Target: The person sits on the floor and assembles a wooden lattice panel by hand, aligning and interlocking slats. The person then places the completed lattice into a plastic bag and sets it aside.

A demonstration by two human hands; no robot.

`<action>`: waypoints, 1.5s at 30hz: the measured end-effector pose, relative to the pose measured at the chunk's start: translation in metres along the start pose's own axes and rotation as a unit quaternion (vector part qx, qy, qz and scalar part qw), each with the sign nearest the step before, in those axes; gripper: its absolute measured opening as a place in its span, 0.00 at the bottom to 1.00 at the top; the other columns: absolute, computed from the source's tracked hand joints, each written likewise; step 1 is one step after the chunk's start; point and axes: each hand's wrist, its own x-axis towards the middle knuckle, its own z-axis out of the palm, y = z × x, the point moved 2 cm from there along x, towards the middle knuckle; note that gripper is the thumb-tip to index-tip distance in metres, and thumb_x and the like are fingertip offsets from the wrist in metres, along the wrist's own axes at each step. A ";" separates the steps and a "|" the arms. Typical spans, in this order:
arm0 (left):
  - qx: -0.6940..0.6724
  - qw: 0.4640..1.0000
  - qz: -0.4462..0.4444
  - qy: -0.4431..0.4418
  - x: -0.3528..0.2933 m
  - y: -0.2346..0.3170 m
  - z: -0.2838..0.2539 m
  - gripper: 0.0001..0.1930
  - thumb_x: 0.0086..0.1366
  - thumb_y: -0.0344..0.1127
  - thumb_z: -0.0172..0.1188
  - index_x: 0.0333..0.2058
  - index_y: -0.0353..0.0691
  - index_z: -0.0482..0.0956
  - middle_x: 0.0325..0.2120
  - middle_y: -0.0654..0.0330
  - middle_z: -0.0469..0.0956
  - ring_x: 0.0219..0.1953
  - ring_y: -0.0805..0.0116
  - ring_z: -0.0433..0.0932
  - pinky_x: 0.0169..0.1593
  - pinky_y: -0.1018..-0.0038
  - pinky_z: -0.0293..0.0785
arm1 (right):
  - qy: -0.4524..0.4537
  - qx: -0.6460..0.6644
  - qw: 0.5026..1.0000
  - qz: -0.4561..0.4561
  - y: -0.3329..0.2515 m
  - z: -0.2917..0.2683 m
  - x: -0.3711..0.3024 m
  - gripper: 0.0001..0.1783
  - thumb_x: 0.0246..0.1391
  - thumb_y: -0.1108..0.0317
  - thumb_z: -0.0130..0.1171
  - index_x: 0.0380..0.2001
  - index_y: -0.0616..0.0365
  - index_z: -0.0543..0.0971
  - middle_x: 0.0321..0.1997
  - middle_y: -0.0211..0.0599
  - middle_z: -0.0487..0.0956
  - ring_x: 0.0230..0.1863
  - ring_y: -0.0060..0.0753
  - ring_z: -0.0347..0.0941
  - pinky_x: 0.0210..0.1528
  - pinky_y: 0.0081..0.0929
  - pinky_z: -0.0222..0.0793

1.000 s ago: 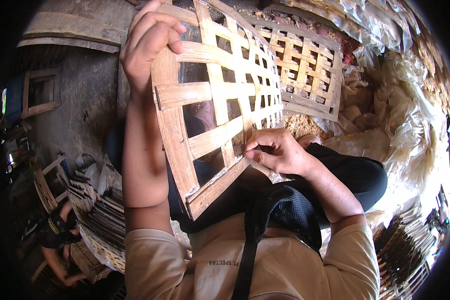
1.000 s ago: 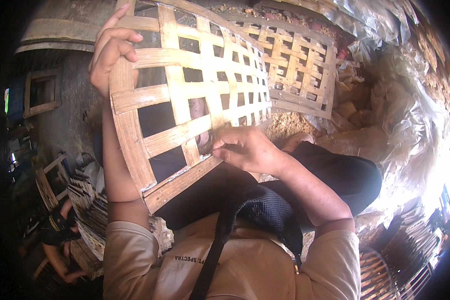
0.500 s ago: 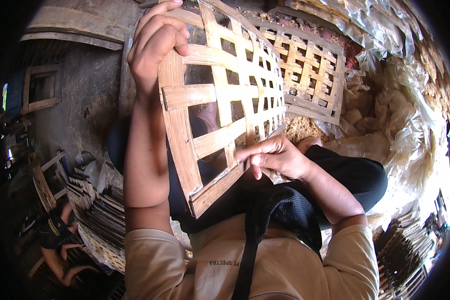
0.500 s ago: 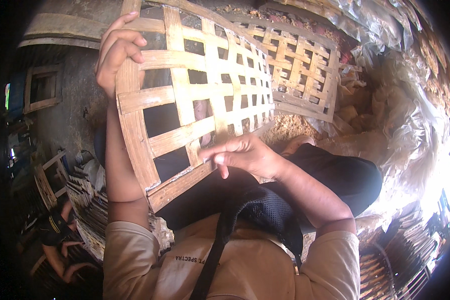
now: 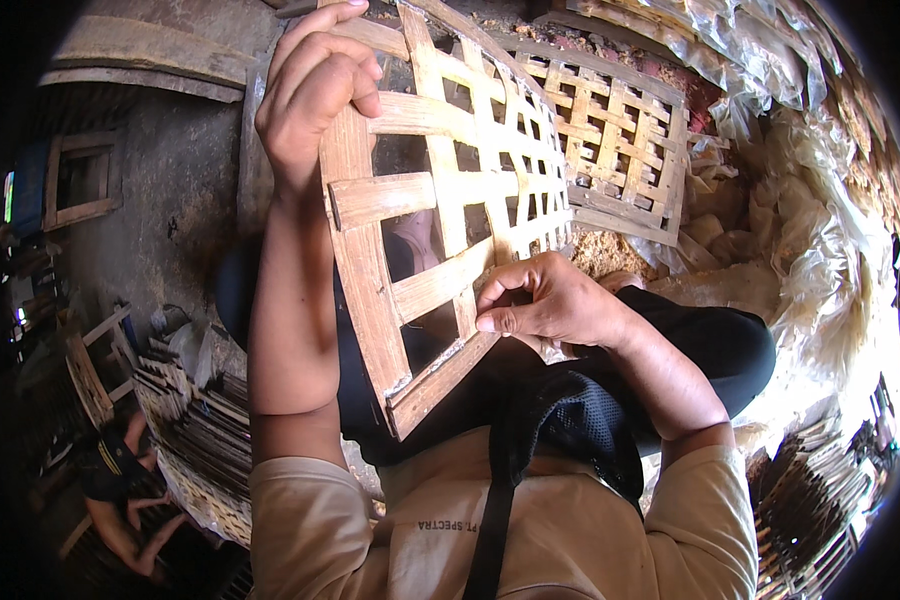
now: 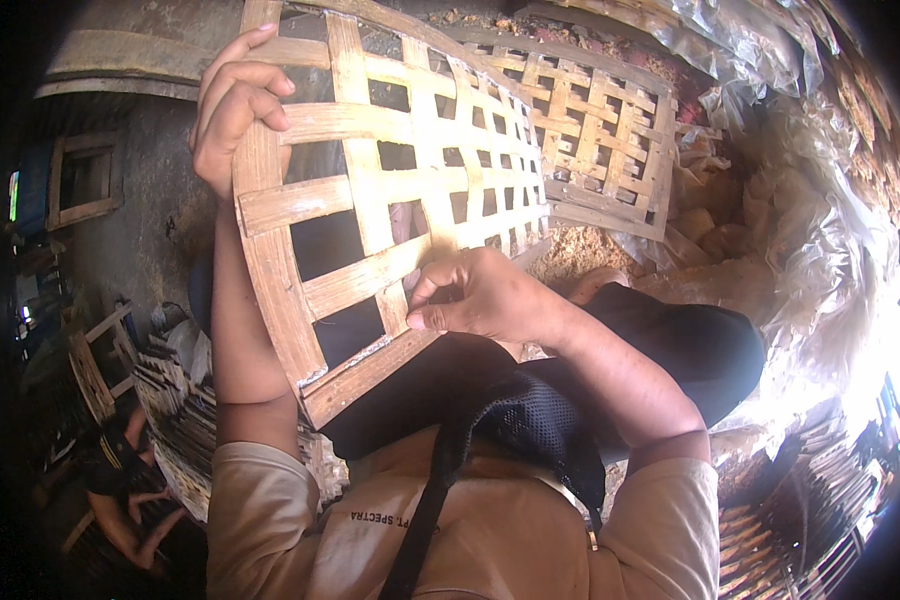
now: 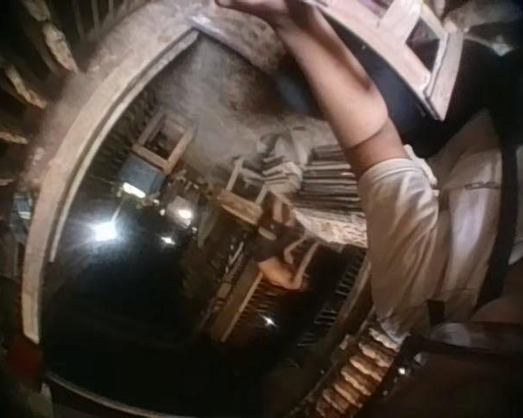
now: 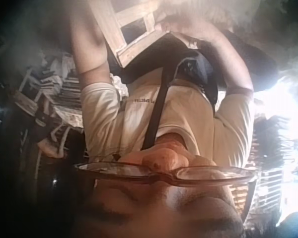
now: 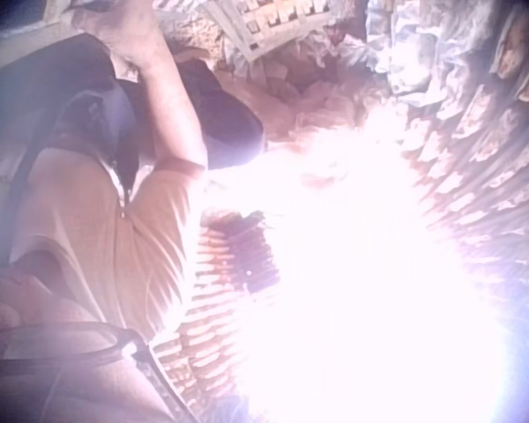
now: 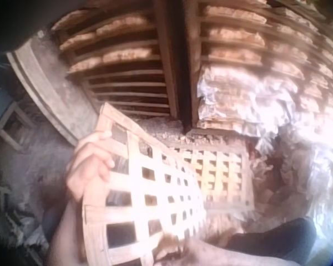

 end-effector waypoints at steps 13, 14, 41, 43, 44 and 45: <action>-0.020 1.000 0.006 -0.012 0.007 0.005 0.004 0.12 0.51 0.33 0.64 0.19 0.40 0.69 0.27 0.56 0.79 0.53 0.45 0.78 0.54 0.57 0.73 | 0.030 -0.296 0.934 -0.199 0.002 0.000 0.010 0.06 0.49 0.72 0.67 0.31 0.57 0.80 0.25 0.35 0.81 0.27 0.35 0.79 0.31 0.31 0.73; -0.015 1.000 0.009 -0.015 0.008 0.004 0.003 0.12 0.50 0.33 0.64 0.19 0.40 0.69 0.27 0.56 0.79 0.53 0.45 0.77 0.54 0.57 0.73 | 0.060 -0.322 0.922 -0.207 0.003 -0.001 0.009 0.05 0.49 0.72 0.66 0.31 0.57 0.80 0.25 0.35 0.80 0.27 0.37 0.79 0.31 0.32 0.73; -0.005 1.000 0.008 -0.004 0.003 -0.001 0.002 0.11 0.49 0.31 0.66 0.20 0.40 0.70 0.26 0.58 0.78 0.50 0.48 0.79 0.53 0.59 0.74 | 0.054 -0.120 0.956 -0.263 -0.006 0.013 -0.012 0.04 0.54 0.73 0.64 0.34 0.57 0.81 0.36 0.34 0.78 0.38 0.37 0.77 0.38 0.33 0.73; -0.003 1.000 0.005 -0.003 0.003 0.001 0.003 0.11 0.48 0.30 0.66 0.19 0.40 0.70 0.26 0.58 0.78 0.50 0.48 0.79 0.53 0.59 0.74 | 0.053 -0.086 0.960 -0.260 0.000 0.015 -0.010 0.04 0.55 0.74 0.63 0.35 0.59 0.81 0.35 0.34 0.79 0.38 0.35 0.77 0.38 0.31 0.73; -0.006 1.000 0.003 -0.004 0.004 0.003 0.004 0.11 0.48 0.30 0.66 0.19 0.40 0.70 0.26 0.58 0.78 0.50 0.49 0.78 0.53 0.59 0.74 | 0.053 -0.069 0.962 -0.259 0.003 0.017 -0.009 0.04 0.55 0.74 0.63 0.35 0.59 0.81 0.35 0.34 0.79 0.38 0.34 0.77 0.38 0.30 0.73; -0.010 1.000 0.002 -0.005 0.005 0.004 0.004 0.11 0.48 0.29 0.66 0.19 0.40 0.70 0.26 0.58 0.78 0.50 0.49 0.78 0.53 0.59 0.74 | 0.050 -0.057 0.966 -0.249 0.004 0.019 -0.009 0.04 0.56 0.74 0.62 0.36 0.60 0.81 0.35 0.34 0.79 0.37 0.33 0.77 0.37 0.30 0.73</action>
